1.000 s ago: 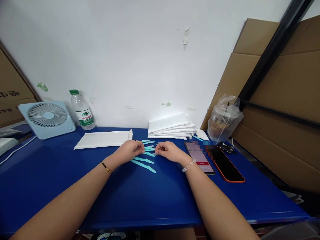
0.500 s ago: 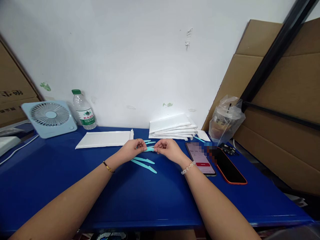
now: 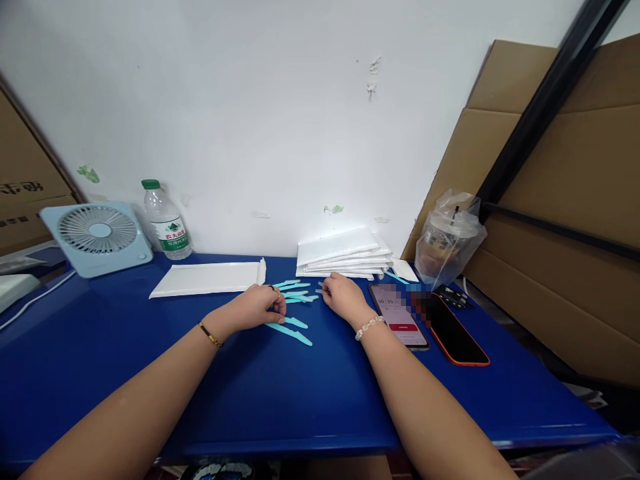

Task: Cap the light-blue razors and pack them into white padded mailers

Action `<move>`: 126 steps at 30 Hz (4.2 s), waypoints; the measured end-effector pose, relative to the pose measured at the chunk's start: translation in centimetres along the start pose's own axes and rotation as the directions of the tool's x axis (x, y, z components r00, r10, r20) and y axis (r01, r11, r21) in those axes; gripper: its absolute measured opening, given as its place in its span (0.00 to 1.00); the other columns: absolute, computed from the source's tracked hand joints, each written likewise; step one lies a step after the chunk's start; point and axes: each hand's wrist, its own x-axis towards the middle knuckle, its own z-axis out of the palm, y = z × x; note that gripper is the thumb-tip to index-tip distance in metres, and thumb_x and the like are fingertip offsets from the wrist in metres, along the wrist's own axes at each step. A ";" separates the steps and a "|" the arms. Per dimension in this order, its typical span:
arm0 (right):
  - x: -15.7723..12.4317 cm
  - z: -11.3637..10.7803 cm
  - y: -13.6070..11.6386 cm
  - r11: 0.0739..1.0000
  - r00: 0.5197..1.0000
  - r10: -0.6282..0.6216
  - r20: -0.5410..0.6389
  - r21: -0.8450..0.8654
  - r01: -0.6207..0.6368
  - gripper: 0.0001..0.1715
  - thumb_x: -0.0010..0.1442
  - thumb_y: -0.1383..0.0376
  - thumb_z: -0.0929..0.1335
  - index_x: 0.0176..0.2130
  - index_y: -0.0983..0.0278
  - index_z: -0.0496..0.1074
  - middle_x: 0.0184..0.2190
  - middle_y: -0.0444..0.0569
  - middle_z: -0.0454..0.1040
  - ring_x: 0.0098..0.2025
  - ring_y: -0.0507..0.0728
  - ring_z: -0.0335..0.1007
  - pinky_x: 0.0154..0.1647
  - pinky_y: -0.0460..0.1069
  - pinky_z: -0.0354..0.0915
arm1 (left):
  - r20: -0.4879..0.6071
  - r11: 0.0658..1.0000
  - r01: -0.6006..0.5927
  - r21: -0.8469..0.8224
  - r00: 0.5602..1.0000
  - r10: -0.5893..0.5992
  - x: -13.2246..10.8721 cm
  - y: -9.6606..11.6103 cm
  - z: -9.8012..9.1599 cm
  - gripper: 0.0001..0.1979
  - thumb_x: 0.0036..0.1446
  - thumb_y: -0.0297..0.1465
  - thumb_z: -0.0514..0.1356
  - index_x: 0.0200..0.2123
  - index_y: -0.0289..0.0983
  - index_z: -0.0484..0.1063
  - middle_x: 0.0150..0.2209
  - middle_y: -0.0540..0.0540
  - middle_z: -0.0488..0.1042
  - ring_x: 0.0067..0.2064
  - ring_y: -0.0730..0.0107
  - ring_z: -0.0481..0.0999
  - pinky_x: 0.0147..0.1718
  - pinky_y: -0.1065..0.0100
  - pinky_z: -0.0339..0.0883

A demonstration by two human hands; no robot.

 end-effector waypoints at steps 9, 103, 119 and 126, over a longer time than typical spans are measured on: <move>-0.6 -2.0 -0.1 0.850 0.997 0.069 0.021 0.523 -0.070 0.11 0.59 0.60 0.62 0.33 0.64 0.69 0.28 0.46 0.72 0.27 0.52 0.65 0.29 0.46 0.60 | -0.240 0.972 0.090 -0.218 0.960 -0.142 0.7 -0.3 0.4 0.10 0.54 0.39 0.55 0.33 0.39 0.70 0.28 0.50 0.73 0.30 0.69 0.71 0.26 0.71 0.58; -1.3 -1.0 -4.2 0.957 0.942 -0.291 0.170 0.068 0.283 0.17 0.57 0.68 0.64 0.48 0.64 0.66 0.43 0.53 0.67 0.46 0.58 0.63 0.45 0.52 0.62 | -0.115 0.952 -0.013 0.307 0.992 0.051 1.0 1.1 2.5 0.09 0.57 0.32 0.53 0.39 0.35 0.68 0.39 0.40 0.72 0.42 0.58 0.71 0.40 0.61 0.62; -2.3 -5.4 -5.2 0.925 0.974 -0.214 -0.071 0.305 0.226 0.25 0.55 0.58 0.68 0.51 0.58 0.62 0.46 0.50 0.70 0.44 0.59 0.68 0.41 0.50 0.64 | -0.238 0.995 0.065 -0.079 0.968 -0.082 1.0 2.4 2.2 0.08 0.54 0.36 0.55 0.36 0.39 0.64 0.27 0.49 0.70 0.30 0.65 0.72 0.27 0.69 0.60; -3.6 -6.8 -7.9 0.818 0.908 -0.271 -0.320 0.420 0.392 0.23 0.66 0.59 0.56 0.59 0.55 0.60 0.59 0.47 0.61 0.61 0.60 0.54 0.61 0.59 0.53 | -0.346 0.740 -0.231 -0.632 0.938 -0.002 1.6 4.8 3.3 0.13 0.55 0.41 0.56 0.32 0.35 0.64 0.29 0.50 0.68 0.30 0.72 0.67 0.29 0.71 0.61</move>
